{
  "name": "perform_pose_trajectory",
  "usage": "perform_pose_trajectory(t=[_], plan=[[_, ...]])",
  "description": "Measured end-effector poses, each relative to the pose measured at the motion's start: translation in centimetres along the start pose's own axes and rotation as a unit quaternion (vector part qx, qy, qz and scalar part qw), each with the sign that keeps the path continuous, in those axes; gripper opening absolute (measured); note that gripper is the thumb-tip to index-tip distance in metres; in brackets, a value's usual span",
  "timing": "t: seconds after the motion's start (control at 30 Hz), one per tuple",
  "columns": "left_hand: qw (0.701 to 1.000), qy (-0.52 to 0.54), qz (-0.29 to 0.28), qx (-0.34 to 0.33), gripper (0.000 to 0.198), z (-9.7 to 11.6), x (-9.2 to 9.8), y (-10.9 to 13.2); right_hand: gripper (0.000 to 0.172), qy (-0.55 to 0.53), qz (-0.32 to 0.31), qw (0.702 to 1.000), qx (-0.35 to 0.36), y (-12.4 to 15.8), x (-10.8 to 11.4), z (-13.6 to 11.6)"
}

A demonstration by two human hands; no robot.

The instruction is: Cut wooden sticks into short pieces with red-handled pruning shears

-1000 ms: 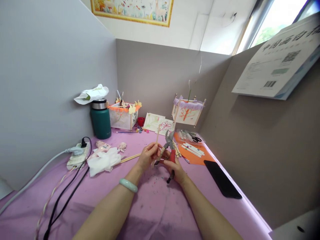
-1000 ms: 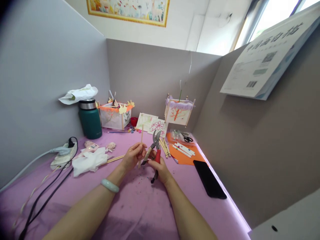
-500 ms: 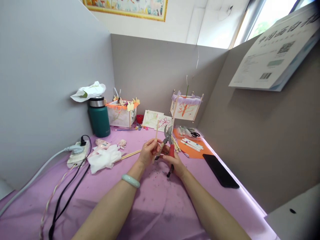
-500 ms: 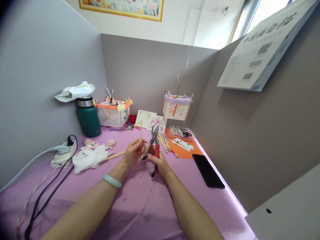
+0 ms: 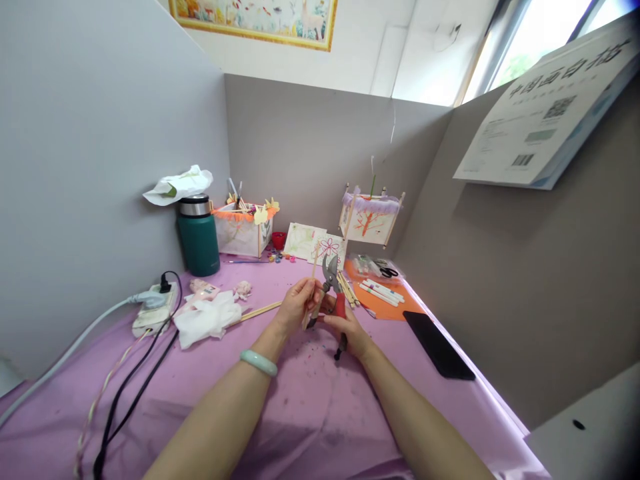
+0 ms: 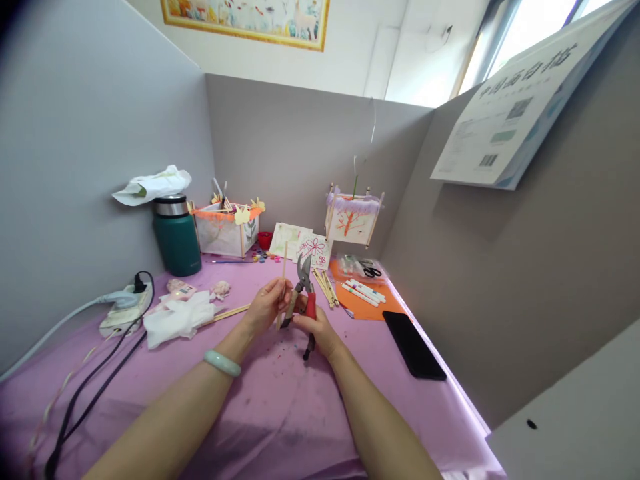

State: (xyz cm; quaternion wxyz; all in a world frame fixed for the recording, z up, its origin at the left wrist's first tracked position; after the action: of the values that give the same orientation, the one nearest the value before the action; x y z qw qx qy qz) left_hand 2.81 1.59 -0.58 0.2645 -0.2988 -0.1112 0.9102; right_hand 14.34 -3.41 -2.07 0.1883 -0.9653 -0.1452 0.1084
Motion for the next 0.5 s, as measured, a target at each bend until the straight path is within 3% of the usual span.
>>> perform_pose_trajectory(t=[0.27, 0.5], plan=[[1.0, 0.017, -0.001, 0.004, 0.03, -0.09, -0.4, 0.13, 0.045, 0.005, 0.019, 0.999, -0.026, 0.17, -0.32, -0.1], [0.999, 0.002, 0.038, -0.004, 0.039, 0.0, -0.05, 0.2, 0.044, -0.004, 0.019, 0.997, -0.069, 0.32, -0.24, 0.02]])
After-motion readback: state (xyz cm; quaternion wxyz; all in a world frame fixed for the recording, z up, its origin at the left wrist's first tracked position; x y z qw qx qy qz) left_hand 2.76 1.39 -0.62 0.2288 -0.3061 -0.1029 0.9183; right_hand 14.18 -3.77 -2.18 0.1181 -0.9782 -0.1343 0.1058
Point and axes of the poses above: each hand's wrist, its own y-axis away from the middle knuckle, its own x-axis out of the back of the hand, z = x × y, the point moved 2 cm from there along -y, towards the middle knuckle, and after that the axes turned 2 degrees about z, right-handed, at the moved point
